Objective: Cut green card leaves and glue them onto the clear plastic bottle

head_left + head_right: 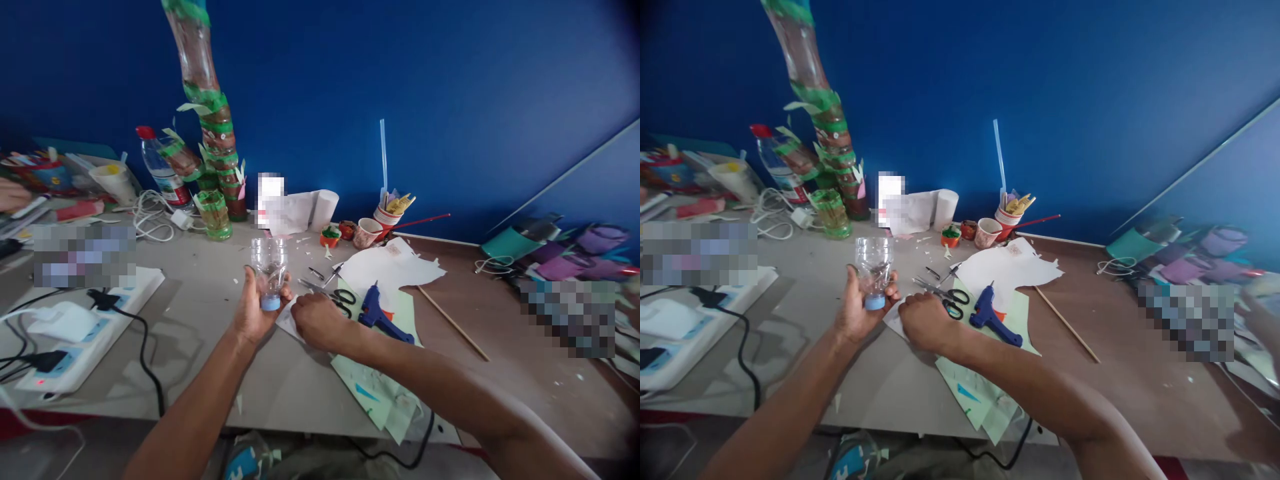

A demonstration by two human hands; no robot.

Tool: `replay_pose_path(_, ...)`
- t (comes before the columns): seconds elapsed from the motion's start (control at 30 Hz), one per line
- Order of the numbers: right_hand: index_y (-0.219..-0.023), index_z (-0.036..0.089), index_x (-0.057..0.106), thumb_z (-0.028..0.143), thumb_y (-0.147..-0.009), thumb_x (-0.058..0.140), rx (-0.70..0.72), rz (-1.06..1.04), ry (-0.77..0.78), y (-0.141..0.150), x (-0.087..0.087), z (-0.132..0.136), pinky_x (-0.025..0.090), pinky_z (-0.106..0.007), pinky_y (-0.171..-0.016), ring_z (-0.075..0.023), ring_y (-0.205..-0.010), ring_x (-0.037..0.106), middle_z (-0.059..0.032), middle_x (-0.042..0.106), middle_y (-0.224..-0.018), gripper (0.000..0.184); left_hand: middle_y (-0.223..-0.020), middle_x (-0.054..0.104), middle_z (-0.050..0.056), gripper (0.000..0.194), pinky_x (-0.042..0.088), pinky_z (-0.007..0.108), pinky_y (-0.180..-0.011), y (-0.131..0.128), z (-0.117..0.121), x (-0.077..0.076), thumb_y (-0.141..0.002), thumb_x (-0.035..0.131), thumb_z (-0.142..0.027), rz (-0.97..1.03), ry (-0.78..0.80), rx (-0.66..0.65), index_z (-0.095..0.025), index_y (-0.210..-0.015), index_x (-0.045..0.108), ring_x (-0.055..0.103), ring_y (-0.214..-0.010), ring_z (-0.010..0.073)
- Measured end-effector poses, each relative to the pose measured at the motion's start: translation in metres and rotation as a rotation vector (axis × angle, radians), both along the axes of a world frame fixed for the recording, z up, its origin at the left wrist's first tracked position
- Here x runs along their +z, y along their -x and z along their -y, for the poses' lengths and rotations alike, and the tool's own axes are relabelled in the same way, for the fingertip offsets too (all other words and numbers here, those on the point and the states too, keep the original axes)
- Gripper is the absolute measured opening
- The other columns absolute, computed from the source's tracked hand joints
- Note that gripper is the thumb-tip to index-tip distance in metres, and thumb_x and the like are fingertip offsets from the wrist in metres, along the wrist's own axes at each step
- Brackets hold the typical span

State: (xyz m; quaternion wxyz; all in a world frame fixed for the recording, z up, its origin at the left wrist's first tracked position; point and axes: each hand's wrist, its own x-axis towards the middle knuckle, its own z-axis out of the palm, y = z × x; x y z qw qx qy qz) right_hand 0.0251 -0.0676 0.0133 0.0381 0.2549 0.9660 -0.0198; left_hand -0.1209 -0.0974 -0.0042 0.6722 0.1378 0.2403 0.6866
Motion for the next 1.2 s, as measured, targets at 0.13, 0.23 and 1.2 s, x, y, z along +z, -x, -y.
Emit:
replay_pose_path(0.13,-0.081,0.012,0.060,0.011,-0.085,0.044,-0.177,-0.449,0.150,-0.014,0.026,-0.006,0.043,-0.027,-0.070,-0.0167,-0.075,0.059,-0.0083,0.063,-0.081,0.017,-0.076,0.065,0.008,0.055,0.049,0.028,-0.060,-0.001,0.000,0.001,-0.080,0.049,-0.064,-0.010,0.008,0.011,-0.012,-0.085,0.064,0.055,-0.056,0.0126)
replay_pose_path(0.23,-0.080,0.017,0.057,0.015,-0.084,0.046,-0.262,-0.783,0.293,-0.019,0.048,-0.005,0.041,-0.023,-0.065,-0.0128,-0.068,0.055,-0.0013,0.058,-0.074,0.012,-0.077,0.065,0.008,0.055,0.048,0.028,-0.060,-0.003,0.000,0.001,-0.078,0.052,-0.065,-0.049,-0.019,0.015,-0.012,-0.087,0.064,0.055,-0.056,0.0125)
replay_pose_path(1.2,-0.074,0.018,0.057,0.013,-0.077,0.050,-0.357,-1.026,0.330,0.018,0.051,-0.002,0.040,-0.023,-0.065,-0.0127,-0.067,0.054,0.0004,0.058,-0.072,0.009,-0.068,0.065,0.004,0.053,0.046,0.026,-0.059,-0.006,-0.002,-0.008,-0.078,0.053,-0.064,-0.072,-0.022,0.000,-0.013,-0.083,0.066,0.056,-0.056,0.0123)
